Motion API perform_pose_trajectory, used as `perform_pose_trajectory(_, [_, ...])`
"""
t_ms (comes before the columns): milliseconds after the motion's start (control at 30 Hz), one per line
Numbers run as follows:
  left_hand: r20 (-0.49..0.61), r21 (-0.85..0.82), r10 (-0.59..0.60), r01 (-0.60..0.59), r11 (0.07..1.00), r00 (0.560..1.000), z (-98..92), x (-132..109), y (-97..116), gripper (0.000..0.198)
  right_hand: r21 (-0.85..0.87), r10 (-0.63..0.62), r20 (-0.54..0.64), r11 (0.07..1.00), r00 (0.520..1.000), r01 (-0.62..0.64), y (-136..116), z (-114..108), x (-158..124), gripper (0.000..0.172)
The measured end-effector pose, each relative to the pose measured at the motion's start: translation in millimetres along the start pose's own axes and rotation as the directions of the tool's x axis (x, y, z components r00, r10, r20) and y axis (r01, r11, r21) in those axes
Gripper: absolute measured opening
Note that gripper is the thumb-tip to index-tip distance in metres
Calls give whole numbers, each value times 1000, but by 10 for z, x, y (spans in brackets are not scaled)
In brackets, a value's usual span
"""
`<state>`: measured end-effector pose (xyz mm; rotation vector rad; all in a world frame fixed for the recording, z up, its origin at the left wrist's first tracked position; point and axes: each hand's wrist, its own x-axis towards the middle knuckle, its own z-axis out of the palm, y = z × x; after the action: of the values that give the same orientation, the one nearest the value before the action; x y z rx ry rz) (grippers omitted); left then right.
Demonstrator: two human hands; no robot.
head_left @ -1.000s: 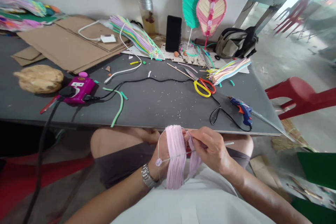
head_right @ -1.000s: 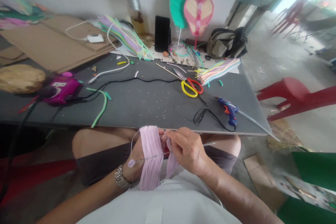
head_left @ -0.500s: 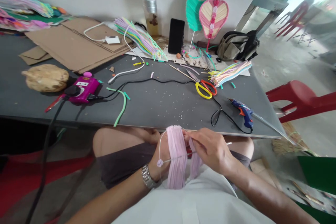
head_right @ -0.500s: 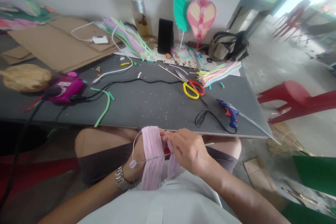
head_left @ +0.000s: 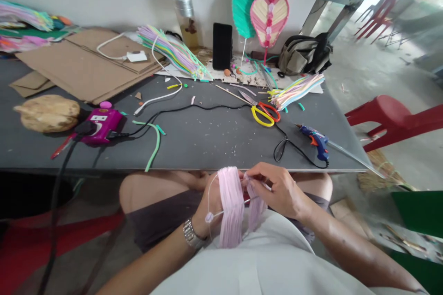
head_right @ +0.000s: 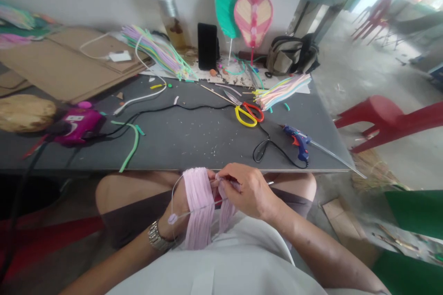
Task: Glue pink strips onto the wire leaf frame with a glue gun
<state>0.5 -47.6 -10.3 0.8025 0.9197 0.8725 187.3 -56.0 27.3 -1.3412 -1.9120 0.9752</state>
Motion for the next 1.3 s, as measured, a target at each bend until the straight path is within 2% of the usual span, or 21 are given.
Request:
perform_pose_trajectory(100, [-12,139,79,-77,987,997,-1,3,7,35,134,95,76,985,993,-105,-19,-77,92,17])
perform_pose_trajectory(233, [0,209,96,-94,973,995,-28,30,-37,34,245,161,203,947,966,-210,-20,-165,249,16])
perform_pose_trajectory(367, [-2,243,108,-105,964,994,-60,51,-103,35,278,143,308,932,941,-233,-19,-228,386,14])
perform_pose_trajectory(500, [-18,230,87,-81,970,996,-63,41,-90,36,237,143,382,940,913,-246,-27,-271,453,13])
perform_pose_trajectory(833, [-9,284,109,-102,953,994,-73,22,-10,34,98,97,344,985,934,-139,-19,-199,427,12])
perform_pose_trajectory(1067, [-64,152,69,-59,987,996,-15,-21,52,31,9,48,325,998,945,-54,-132,-190,436,10])
perform_pose_trajectory(1233, [10,249,93,-93,964,996,15,-62,158,30,-104,-12,254,994,967,39,-150,-117,396,12])
perform_pose_trajectory(1300, [13,250,83,-84,965,996,19,-65,175,30,-88,-29,225,995,974,50,-123,-110,368,12])
